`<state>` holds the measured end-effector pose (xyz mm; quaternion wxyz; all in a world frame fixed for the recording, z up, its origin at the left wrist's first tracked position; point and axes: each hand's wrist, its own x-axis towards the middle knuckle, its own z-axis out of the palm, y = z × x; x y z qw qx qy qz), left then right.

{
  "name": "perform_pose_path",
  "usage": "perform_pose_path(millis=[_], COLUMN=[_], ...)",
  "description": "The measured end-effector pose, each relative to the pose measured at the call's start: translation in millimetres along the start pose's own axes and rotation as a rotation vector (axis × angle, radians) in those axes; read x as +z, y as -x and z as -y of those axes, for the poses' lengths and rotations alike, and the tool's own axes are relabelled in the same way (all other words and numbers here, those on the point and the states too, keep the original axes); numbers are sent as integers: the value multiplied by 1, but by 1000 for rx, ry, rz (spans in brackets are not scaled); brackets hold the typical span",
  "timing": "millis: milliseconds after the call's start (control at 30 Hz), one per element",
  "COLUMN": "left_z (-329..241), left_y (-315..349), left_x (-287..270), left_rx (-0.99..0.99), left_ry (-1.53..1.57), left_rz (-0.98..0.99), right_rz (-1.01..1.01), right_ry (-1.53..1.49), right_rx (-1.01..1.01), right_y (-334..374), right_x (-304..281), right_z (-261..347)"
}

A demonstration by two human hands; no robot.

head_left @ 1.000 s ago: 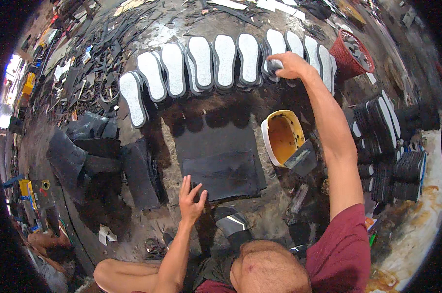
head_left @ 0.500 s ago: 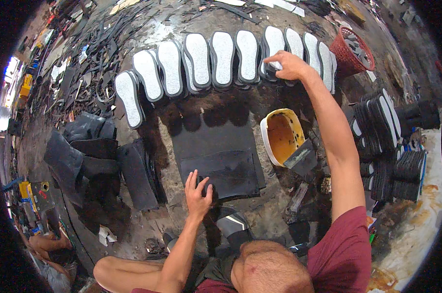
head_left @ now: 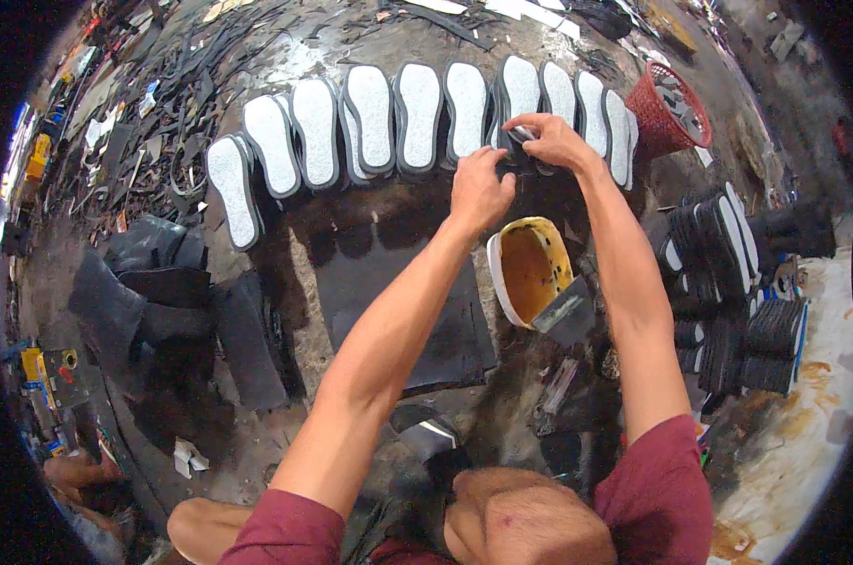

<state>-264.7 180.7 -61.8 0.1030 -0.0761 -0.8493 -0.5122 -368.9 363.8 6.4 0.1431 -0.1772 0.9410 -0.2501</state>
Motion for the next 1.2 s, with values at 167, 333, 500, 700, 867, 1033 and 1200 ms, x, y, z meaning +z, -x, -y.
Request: perform_pose_path(millis=[167, 333, 500, 700, 867, 1033, 1200], left_z=[4, 31, 46, 39, 40, 27, 9], left_y=[-37, -42, -39, -44, -38, -33, -27], left_x=[19, 21, 15, 10, 8, 7, 11], left_rx=[-78, -12, 42, -10, 57, 108, 83], left_ry=[-275, -108, -10, -73, -239, -450, -549], left_rz=[159, 162, 143, 178, 237, 316, 454], right_rz=[-117, -329, -421, -420, -261, -407, -768], right_ry=[-67, 44, 270, 389, 597, 412, 57], right_rx=[-9, -103, -118, -151, -183, -268, -26], right_y=[-3, 5, 3, 9, 7, 0, -3], right_x=[1, 21, 37, 40, 30, -13, -43], right_z=[-19, -20, -4, 3, 10, 14, 32])
